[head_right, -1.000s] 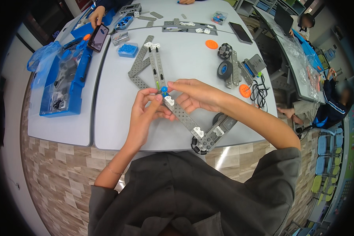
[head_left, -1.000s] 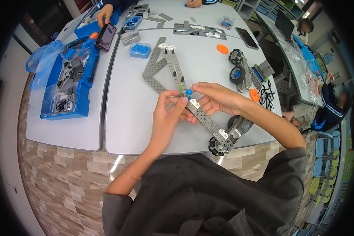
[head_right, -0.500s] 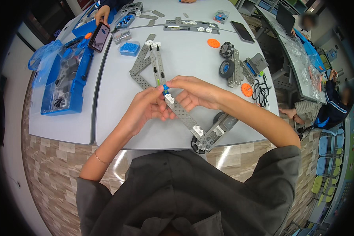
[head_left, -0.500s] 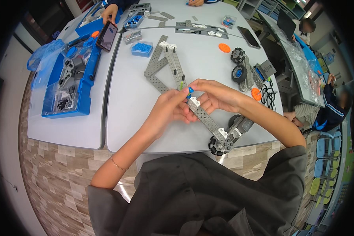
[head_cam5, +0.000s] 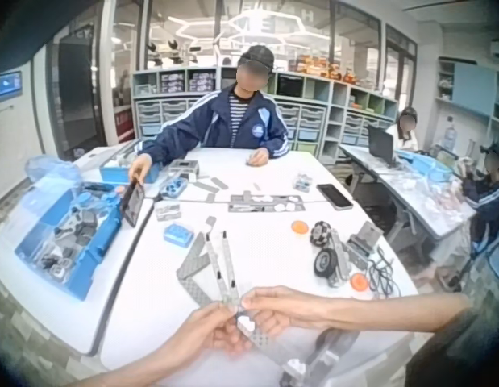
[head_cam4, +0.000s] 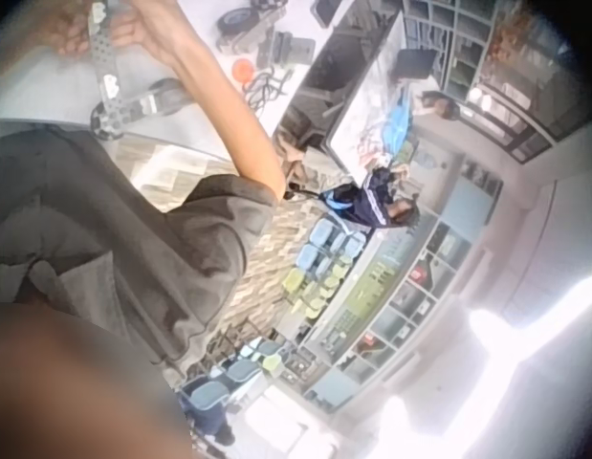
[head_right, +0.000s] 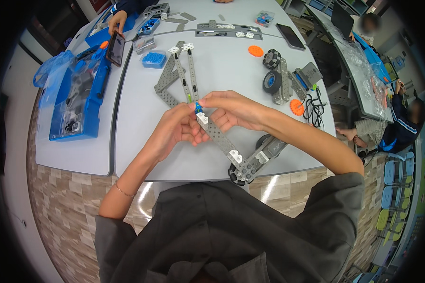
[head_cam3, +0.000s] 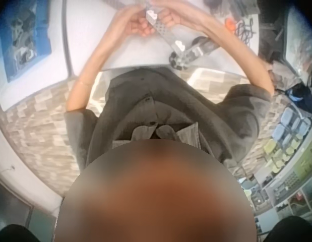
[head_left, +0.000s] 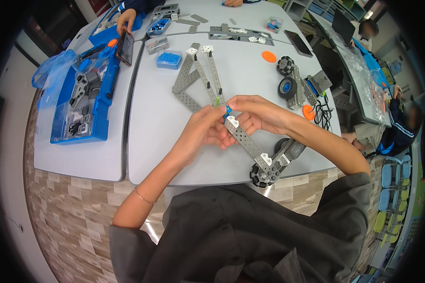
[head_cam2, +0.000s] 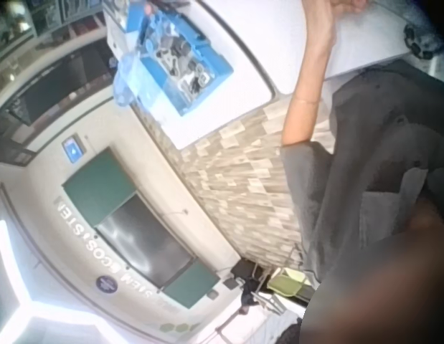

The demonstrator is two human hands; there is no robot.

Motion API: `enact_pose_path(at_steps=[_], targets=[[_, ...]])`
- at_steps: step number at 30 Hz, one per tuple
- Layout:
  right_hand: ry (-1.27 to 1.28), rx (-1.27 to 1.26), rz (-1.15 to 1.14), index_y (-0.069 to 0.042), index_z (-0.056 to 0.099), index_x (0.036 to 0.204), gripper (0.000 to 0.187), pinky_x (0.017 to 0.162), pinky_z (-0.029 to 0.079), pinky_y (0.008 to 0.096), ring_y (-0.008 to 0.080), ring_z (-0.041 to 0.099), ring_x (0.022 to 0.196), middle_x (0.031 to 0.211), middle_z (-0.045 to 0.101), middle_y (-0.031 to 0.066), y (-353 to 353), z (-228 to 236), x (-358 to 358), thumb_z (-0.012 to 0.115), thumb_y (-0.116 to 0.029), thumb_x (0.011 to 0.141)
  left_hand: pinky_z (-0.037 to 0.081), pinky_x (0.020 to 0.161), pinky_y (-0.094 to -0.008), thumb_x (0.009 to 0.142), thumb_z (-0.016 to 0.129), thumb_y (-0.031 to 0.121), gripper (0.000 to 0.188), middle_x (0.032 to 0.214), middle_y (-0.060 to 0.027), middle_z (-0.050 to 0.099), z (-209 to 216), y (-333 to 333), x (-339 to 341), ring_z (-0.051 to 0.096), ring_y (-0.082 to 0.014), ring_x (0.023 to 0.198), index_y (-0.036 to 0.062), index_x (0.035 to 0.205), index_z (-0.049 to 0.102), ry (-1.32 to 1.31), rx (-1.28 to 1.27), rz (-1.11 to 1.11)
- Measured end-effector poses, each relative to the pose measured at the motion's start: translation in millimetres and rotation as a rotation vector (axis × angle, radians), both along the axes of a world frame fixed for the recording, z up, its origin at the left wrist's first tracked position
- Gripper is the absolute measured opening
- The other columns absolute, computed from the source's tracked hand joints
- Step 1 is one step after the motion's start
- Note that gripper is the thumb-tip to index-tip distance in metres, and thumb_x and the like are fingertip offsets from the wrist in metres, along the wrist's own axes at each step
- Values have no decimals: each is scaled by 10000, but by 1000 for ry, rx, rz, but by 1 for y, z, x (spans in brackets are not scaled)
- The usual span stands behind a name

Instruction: The person assembles a small robot by attaching blue gear pieces to a gray frame structure on a white table. They pick up small components, align them with the frame, and press them into place while occasionally adjusting the assembly.

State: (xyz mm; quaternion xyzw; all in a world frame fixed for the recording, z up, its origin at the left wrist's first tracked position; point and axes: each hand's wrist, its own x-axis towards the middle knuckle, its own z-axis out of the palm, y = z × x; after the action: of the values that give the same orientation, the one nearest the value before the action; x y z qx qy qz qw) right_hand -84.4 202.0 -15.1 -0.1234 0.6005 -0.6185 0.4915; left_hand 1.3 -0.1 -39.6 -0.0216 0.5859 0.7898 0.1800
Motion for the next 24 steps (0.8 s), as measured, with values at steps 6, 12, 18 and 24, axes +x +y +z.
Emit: enact_pose_path(at_steps=[6,12,18,24], targets=[[15,46,-21,-22,569,1162,498,551,477,246,89,572,594,715,555,12,-1,-5,-2,643,-479,981,520,576,-291,1047,476,448,413,707,-54,582,-1,-1,-2,643,-172,638,60,920,538,-18,15,-14],[29,57,-24,-28,564,1172,494,569,472,236,72,545,601,721,539,-1,-2,-3,1,642,-478,983,501,576,-278,1057,465,440,419,712,-49,564,-1,-1,-1,663,-192,667,54,909,533,9,30,-12],[30,7,-18,-29,570,1156,481,567,448,234,71,540,629,725,530,-9,-2,-3,3,646,-472,983,480,560,-278,1064,449,434,419,721,-45,555,-3,-2,-2,665,-195,675,54,906,526,-4,32,-16],[64,47,-24,-22,575,1171,471,554,428,230,67,499,610,712,492,-26,-4,-5,1,631,-456,998,462,565,-275,1063,446,438,416,729,-27,525,0,-2,-2,650,-180,686,62,898,514,24,33,-35]])
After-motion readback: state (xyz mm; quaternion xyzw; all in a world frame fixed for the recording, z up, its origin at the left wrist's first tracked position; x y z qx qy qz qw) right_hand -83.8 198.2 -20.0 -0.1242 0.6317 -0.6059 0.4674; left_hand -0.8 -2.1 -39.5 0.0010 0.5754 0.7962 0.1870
